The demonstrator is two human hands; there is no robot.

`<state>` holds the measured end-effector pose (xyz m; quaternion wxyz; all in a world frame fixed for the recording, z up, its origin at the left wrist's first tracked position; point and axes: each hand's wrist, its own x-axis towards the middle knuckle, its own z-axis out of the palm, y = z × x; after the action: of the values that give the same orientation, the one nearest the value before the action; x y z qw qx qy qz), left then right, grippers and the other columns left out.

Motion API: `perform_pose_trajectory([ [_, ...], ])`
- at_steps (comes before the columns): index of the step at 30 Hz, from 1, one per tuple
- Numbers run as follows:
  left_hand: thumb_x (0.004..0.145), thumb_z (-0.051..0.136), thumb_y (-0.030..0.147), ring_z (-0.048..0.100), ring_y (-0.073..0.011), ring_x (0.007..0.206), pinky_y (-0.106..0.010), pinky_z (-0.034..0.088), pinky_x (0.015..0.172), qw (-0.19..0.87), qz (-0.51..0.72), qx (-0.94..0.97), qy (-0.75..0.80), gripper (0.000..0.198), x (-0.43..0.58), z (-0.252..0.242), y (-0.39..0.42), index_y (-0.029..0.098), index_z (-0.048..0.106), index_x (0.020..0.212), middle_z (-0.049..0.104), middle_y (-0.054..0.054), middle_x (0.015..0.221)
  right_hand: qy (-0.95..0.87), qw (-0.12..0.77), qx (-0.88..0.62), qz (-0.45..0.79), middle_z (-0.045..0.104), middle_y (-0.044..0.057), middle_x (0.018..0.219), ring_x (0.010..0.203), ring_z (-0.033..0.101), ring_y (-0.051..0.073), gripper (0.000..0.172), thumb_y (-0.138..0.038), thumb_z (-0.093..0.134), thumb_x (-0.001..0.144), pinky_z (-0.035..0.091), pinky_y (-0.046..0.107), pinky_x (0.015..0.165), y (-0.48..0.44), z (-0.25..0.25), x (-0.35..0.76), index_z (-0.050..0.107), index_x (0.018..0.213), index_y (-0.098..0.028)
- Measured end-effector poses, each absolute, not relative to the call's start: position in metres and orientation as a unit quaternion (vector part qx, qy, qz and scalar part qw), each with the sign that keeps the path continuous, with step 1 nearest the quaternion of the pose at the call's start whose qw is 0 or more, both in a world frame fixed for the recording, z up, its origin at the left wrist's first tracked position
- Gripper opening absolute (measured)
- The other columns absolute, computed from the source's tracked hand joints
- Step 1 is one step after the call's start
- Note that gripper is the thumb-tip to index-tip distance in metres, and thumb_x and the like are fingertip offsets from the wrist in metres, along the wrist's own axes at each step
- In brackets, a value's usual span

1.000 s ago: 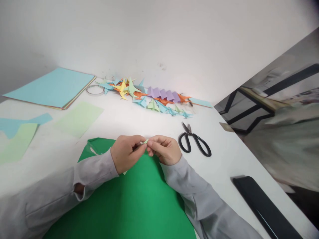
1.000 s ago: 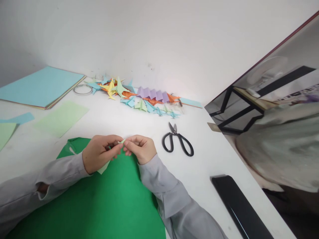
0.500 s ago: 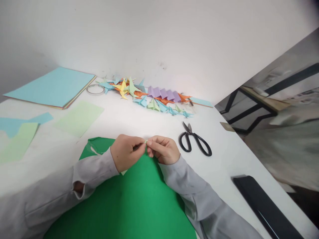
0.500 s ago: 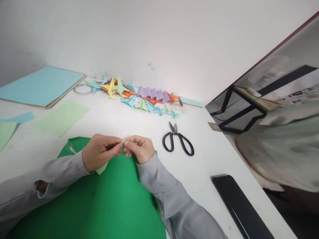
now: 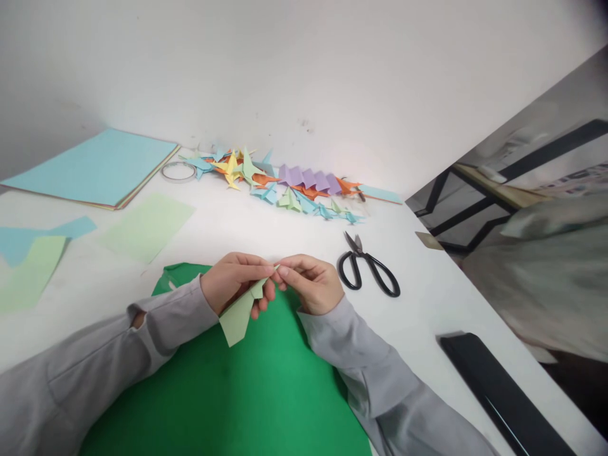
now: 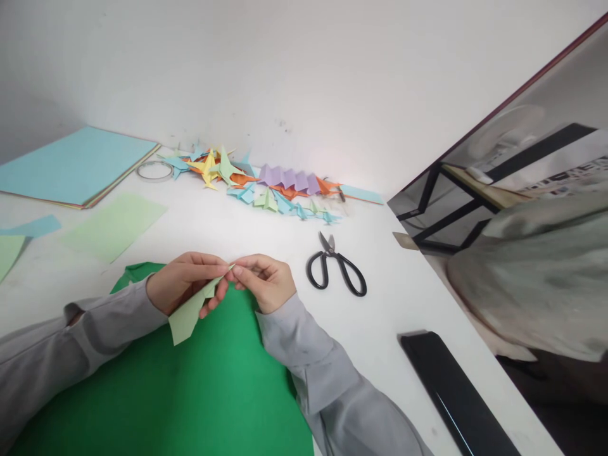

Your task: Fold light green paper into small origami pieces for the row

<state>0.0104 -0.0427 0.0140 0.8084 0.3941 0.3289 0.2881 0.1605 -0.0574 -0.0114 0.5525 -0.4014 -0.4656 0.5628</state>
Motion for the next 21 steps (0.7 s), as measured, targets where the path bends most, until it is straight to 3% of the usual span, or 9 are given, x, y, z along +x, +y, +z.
perform_pose_trajectory([
  [21, 0.069, 0.059, 0.022, 0.05, -0.0091, 0.034, -0.017, 0.04, 0.027, 0.808, 0.305, 0.37, 0.343, 0.017, 0.0142, 0.0138, -0.0444, 0.009, 0.06, 0.057, 0.058, -0.002, 0.048, -0.442, 0.555, -0.406, 0.577, 0.065, -0.002, 0.054, 0.043, 0.051, 0.006, 0.014, -0.027, 0.074, 0.059, 0.04, 0.019, 0.043, -0.0566, -0.0124, 0.1593, 0.067, 0.063, -0.016],
])
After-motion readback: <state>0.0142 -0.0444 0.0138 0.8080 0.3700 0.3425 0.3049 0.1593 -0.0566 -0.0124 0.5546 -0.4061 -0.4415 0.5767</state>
